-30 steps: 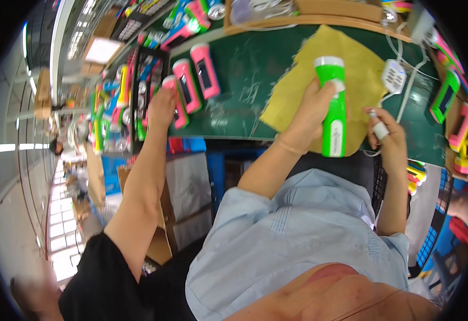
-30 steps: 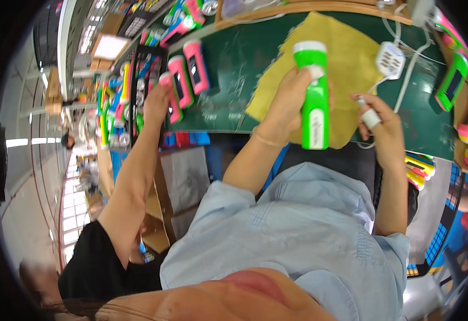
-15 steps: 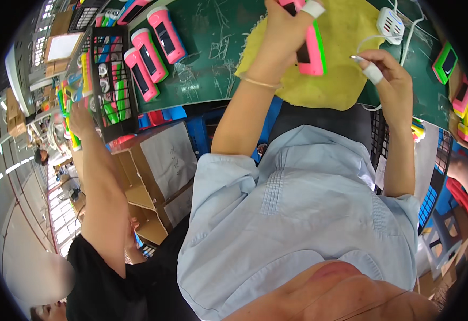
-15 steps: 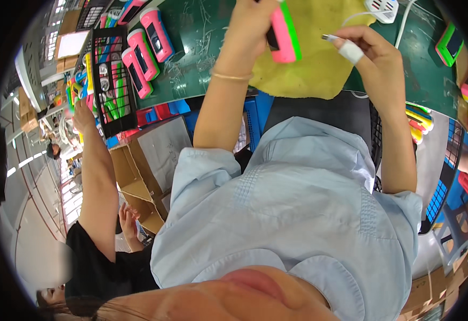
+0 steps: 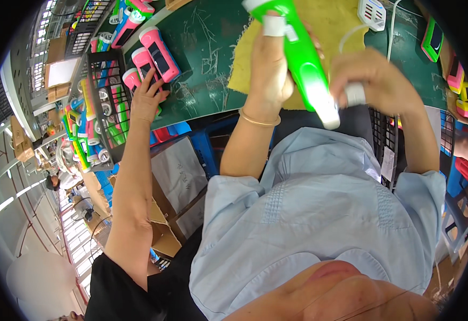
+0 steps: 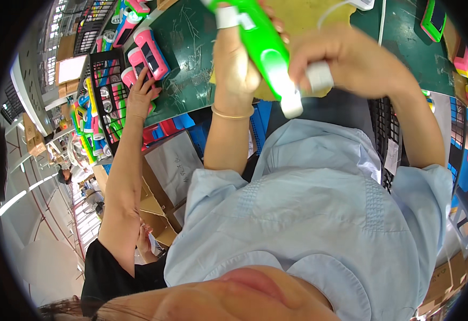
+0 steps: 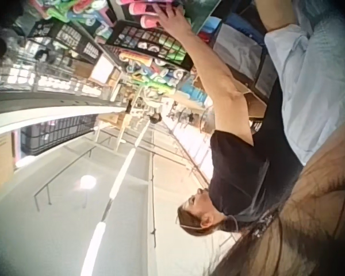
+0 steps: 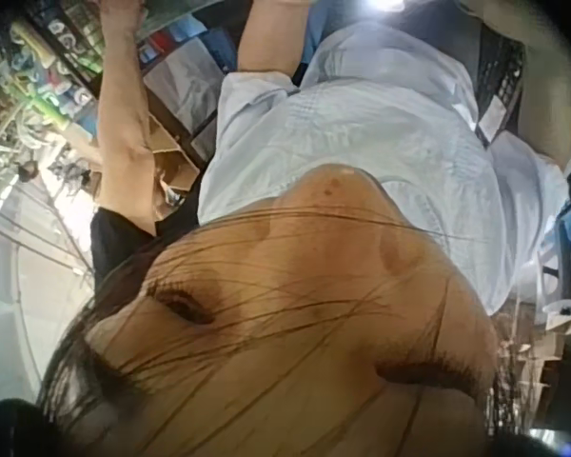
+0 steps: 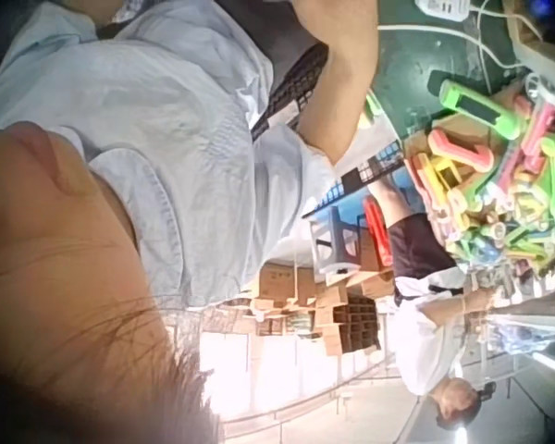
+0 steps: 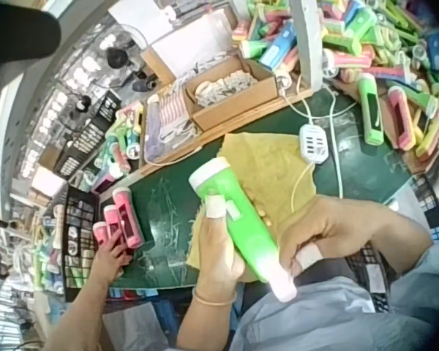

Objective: Testing the functionality and light output of various plastic flashlights on an assembly line by plugging them in or switching them on.

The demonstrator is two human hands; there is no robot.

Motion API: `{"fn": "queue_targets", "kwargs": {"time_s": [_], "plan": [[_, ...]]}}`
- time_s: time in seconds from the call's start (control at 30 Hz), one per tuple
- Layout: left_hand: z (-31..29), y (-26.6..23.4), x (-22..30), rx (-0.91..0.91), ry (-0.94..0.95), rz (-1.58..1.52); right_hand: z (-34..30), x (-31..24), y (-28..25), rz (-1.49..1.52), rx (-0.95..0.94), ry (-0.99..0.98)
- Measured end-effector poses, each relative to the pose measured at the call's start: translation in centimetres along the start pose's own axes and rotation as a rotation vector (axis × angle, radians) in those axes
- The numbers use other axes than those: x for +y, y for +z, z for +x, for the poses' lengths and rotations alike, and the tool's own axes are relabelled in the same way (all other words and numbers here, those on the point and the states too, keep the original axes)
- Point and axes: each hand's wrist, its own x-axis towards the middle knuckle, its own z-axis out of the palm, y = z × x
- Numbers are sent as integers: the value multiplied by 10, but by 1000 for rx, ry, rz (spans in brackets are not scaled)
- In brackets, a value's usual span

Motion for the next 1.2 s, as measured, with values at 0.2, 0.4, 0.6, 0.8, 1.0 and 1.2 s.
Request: {"fn": "queue_targets", "kwargs": {"time_s": [0.2, 0.4, 0.6, 0.8, 1.0, 1.2], "plan": [[10, -9, 10, -54, -54, -238, -18, 15, 22, -384, 540, -242], [-1, -4, 0, 73, -162, -462, -19, 23, 32, -731, 245, -563], [-3, 0, -2, 188, -202, -584, -20, 33, 35, -613, 180, -817], [-11, 6, -4, 23, 97, -150, -3, 26, 56, -510, 751, -218], [-17, 11, -10, 202, 195, 136, 13, 43, 55, -30, 759, 106], [-17, 9, -11, 85, 153, 130, 9, 50, 54, 59, 711, 92]]}}
